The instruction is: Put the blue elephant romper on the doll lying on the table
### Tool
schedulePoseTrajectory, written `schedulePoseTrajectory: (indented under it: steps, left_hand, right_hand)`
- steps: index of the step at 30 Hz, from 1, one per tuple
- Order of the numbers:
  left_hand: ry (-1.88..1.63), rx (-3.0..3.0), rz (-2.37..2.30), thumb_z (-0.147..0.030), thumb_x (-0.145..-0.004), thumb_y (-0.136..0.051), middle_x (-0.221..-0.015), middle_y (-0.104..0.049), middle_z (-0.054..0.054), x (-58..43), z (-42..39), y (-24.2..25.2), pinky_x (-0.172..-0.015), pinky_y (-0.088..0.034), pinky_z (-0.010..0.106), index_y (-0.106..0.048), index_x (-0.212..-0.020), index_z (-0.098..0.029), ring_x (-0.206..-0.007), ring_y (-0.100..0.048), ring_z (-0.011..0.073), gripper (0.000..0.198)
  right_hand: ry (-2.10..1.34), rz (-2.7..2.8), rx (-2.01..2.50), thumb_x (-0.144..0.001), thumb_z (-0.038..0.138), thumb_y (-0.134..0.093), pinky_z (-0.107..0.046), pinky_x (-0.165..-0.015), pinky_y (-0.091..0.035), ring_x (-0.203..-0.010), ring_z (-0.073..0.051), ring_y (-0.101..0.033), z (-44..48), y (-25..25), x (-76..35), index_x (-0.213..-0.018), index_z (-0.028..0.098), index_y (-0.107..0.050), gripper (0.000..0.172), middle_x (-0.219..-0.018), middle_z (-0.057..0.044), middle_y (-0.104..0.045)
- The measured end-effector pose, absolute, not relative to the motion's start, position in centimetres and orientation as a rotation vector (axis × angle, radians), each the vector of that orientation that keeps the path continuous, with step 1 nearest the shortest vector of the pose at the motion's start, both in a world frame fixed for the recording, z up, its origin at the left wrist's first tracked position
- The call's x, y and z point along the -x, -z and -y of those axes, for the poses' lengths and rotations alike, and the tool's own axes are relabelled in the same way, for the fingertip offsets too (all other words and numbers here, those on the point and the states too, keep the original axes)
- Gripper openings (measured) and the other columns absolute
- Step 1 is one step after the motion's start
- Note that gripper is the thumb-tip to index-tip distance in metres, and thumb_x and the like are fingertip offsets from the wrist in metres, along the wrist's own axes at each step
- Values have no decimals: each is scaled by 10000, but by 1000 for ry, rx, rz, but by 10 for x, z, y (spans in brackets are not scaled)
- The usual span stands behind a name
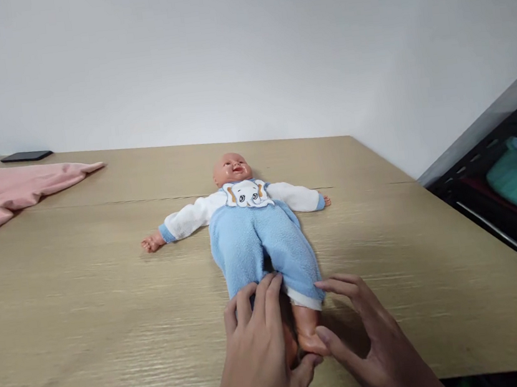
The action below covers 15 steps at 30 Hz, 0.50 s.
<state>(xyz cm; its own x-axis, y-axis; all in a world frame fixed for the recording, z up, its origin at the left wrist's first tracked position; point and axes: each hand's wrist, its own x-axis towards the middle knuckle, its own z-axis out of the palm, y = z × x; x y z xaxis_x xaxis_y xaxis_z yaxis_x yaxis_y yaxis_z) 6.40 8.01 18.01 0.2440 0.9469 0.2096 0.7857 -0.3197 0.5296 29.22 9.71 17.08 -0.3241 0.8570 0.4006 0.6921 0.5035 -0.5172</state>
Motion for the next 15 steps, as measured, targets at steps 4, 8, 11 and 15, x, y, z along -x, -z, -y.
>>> schedulePoseTrajectory:
  steps: [4, 8, 11, 15]
  left_hand:
    - [-618, -2111, -1572, -285, -768, -914, -1506, -679, 112, -68, -88, -193, -1132, -348, 602, -528, -1503, -172, -1353, -532, 411, 837]
    - [-597, -2012, -1568, -314, -712, -974, -1383, -711, 95, -68, -96, -200, -1088, -370, 599, -612, -1346, -175, -1288, -568, 403, 742]
    - [-589, -1982, -1586, -355, -647, -1054, -1298, -720, 82, -66, -98, -200, -1029, -395, 568, -633, -1228, -188, -1218, -590, 395, 736]
    - [-645, -2014, -1608, -445, -629, -1089, -1152, -718, 42, -64, -97, -195, -951, -400, 519, -625, -1068, -217, -1119, -597, 365, 678]
  right_hand:
    - [-307, 2146, 1256, -991, 280, -714, -381, -988, -667, -1217, -255, -735, -104, -183, -277, -1381, 323, -584, 413, -1280, -51, -725]
    - [-296, 2128, 1240, -1054, 222, -620, -339, -893, -672, -1093, -224, -775, -110, -187, -274, -1251, 314, -635, 218, -1188, -40, -740]
    - [-246, 2142, 1219, -1114, 245, -586, -340, -837, -679, -1048, -231, -793, -112, -181, -282, -1211, 301, -666, 137, -1153, -55, -759]
    - [-199, 2195, 1110, -1120, 195, -537, -376, -866, -690, -1106, -266, -794, -115, -176, -292, -1209, 292, -687, 199, -1146, -74, -787]
